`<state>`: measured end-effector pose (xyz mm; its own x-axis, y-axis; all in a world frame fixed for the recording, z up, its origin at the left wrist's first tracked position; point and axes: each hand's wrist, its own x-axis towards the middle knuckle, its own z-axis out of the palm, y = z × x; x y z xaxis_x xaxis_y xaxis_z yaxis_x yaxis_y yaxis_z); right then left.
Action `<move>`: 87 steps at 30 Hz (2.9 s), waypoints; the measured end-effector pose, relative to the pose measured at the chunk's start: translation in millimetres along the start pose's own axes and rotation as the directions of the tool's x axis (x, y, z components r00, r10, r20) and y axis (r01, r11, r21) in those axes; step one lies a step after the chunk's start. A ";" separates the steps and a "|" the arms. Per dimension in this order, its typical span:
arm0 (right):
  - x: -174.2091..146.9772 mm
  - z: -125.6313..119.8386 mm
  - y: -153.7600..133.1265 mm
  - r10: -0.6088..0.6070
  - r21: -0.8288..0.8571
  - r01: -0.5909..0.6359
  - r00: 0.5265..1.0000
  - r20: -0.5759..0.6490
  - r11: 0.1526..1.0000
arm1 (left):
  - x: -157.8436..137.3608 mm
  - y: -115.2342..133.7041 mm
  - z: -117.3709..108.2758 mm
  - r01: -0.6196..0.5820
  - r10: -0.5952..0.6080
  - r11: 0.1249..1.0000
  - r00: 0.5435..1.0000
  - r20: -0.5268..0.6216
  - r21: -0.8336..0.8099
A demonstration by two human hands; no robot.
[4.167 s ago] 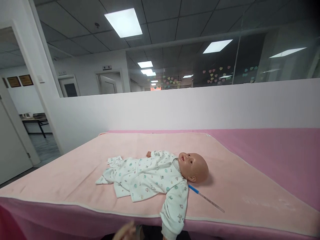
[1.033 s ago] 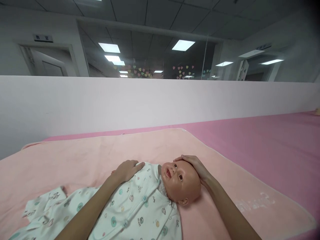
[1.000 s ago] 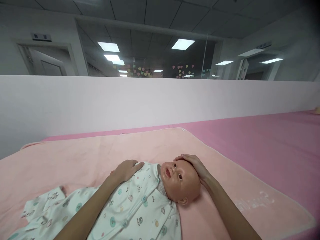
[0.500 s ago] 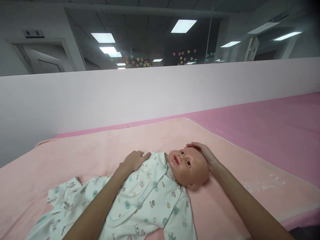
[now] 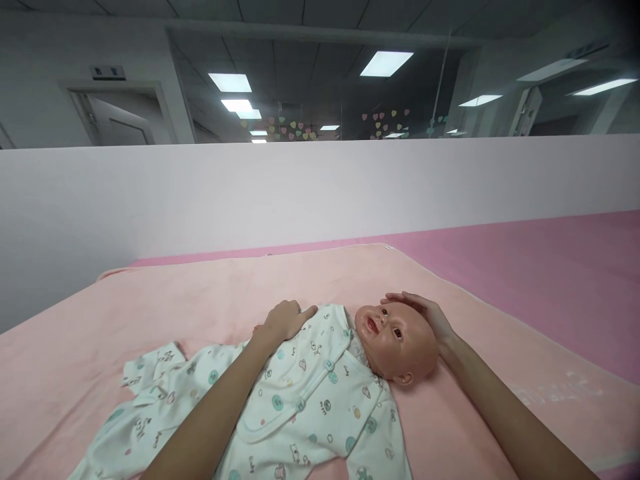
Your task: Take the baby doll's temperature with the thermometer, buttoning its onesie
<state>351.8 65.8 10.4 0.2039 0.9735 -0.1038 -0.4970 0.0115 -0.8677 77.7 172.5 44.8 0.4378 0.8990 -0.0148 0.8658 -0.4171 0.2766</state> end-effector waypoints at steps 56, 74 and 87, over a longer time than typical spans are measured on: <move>-12.7 10.2 4.6 -0.045 -0.173 0.052 0.998 0.049 0.983 | -58.6 73.1 -17.2 -0.439 0.440 0.897 0.897 0.027 -0.054; -68.2 155.6 -1.1 -0.095 -0.584 0.524 0.689 0.719 -0.620 | -33.1 44.8 -41.0 0.048 0.202 0.103 0.977 0.068 -0.993; -51.1 147.4 -11.1 -0.134 -0.775 0.379 0.853 0.505 -0.506 | -43.6 48.0 -58.7 -0.022 0.230 0.232 0.973 0.033 -0.973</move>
<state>222.5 49.6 97.1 -0.1855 0.9440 0.2728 0.9822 0.1865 0.0225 86.0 121.2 115.1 0.6330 0.7739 0.0176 -0.0449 0.0139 0.9989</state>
